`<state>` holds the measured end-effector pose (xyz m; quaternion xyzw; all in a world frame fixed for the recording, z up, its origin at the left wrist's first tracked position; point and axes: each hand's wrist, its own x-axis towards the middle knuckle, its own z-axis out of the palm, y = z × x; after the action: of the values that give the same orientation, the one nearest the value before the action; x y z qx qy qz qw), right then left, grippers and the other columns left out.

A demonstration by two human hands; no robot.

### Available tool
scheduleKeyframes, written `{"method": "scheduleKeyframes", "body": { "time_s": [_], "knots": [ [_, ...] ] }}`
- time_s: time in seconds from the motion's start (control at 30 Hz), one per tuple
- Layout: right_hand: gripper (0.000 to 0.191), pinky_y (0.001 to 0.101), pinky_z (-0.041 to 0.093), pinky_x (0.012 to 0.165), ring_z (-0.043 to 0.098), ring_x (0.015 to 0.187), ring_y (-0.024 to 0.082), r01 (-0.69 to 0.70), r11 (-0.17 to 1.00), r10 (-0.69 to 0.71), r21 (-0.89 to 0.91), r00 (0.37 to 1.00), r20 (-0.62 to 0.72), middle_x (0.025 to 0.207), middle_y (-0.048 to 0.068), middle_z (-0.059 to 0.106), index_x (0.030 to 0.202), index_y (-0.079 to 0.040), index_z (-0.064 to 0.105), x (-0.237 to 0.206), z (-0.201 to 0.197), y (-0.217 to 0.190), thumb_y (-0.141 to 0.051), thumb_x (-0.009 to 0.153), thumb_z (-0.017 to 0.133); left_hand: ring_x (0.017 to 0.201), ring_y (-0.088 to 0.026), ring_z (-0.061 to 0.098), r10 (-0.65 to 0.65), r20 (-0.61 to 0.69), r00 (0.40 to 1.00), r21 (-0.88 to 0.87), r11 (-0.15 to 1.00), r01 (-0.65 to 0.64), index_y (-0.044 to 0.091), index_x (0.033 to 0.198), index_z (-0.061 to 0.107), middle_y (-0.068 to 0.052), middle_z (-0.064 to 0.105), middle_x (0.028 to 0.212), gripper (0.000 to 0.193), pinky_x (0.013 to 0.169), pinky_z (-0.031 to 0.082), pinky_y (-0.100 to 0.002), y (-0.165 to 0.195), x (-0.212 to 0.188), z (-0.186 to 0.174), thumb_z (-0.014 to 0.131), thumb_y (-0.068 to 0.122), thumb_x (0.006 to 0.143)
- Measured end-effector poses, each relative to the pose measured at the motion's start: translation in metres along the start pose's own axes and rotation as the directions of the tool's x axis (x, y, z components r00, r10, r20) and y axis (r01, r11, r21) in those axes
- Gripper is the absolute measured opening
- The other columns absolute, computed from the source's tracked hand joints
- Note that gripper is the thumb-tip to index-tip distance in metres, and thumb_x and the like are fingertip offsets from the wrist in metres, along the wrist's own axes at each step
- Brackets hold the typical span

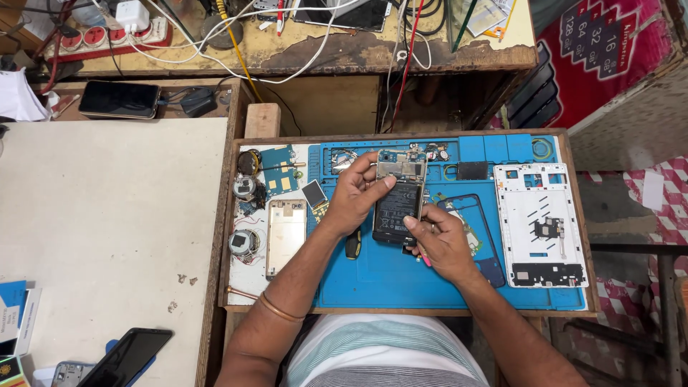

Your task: The person repairs a disassembled smartphone on a blue work mat. They use a pink pry tool to work around the phone's internals, manipulate the battery and internal components by hand, use a screwdriver, and finally align and press the gold back cover onto the phone body.

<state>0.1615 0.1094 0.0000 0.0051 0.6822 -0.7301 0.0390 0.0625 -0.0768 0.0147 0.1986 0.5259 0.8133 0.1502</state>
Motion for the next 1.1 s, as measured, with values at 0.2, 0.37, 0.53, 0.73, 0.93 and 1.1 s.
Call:
{"method": "scheduleKeyframes", "body": {
  "time_s": [0.2,0.37,0.53,0.73,0.93,1.1],
  "knots": [
    [0.021,0.0194,0.050,0.049,0.059,0.054,0.004,-0.004,0.998,0.005,-0.067,1.000,0.024,0.068,0.001,0.065,0.098,-0.001,0.068,0.000,0.002,0.002,-0.022,0.098,0.068,0.101,-0.014,0.071,-0.017,-0.027,0.999,-0.024,1.000,0.016,0.006,0.136,0.049,-0.012,0.075,0.110,0.047,0.089,0.061,-0.030,0.002,-0.002,0.003,0.070,0.002,0.094],
    [0.020,0.0194,0.052,0.050,0.060,0.056,0.003,0.019,0.997,-0.014,-0.068,0.997,0.074,0.070,0.000,0.067,0.098,-0.001,0.068,0.001,0.002,0.005,-0.021,0.098,0.068,0.099,-0.014,0.072,0.001,-0.028,1.000,-0.040,0.999,-0.002,0.008,0.129,0.049,-0.012,0.075,0.106,0.044,0.087,0.061,-0.031,-0.002,-0.001,-0.001,0.071,0.002,0.093],
    [0.019,0.0197,0.051,0.050,0.061,0.057,0.004,0.006,0.996,0.000,-0.086,0.998,0.062,0.070,0.001,0.066,0.097,-0.002,0.068,0.000,0.003,0.004,-0.021,0.098,0.068,0.097,-0.014,0.072,-0.013,-0.041,0.999,-0.070,0.997,0.010,0.009,0.128,0.048,-0.011,0.075,0.105,0.043,0.084,0.061,-0.029,-0.003,-0.001,-0.001,0.070,0.001,0.092],
    [0.020,0.0203,0.050,0.050,0.060,0.057,0.005,0.003,0.997,0.002,-0.076,0.999,0.054,0.070,0.000,0.065,0.096,-0.001,0.069,0.001,0.006,0.000,-0.021,0.096,0.069,0.095,-0.012,0.070,0.001,-0.043,0.999,-0.094,0.996,-0.005,0.007,0.128,0.049,-0.009,0.074,0.104,0.043,0.083,0.059,-0.027,0.003,-0.001,0.000,0.072,-0.001,0.092],
    [0.020,0.0205,0.051,0.050,0.060,0.058,0.004,0.007,0.997,-0.003,-0.071,0.998,0.058,0.071,0.000,0.064,0.097,-0.001,0.069,0.001,0.008,0.002,-0.021,0.095,0.069,0.093,-0.011,0.069,-0.006,-0.059,0.998,-0.094,0.996,0.001,0.006,0.127,0.050,-0.008,0.073,0.102,0.044,0.083,0.059,-0.026,0.007,-0.004,-0.001,0.073,-0.001,0.090],
    [0.020,0.0206,0.050,0.050,0.058,0.057,0.004,0.008,0.998,-0.004,-0.064,0.998,0.069,0.069,-0.001,0.063,0.098,0.000,0.069,0.001,0.007,0.006,-0.020,0.096,0.069,0.095,-0.011,0.069,0.001,-0.055,0.998,-0.111,0.994,-0.007,0.006,0.128,0.050,-0.007,0.072,0.102,0.045,0.083,0.059,-0.027,0.007,-0.005,-0.001,0.074,0.000,0.090]
  ]
}}
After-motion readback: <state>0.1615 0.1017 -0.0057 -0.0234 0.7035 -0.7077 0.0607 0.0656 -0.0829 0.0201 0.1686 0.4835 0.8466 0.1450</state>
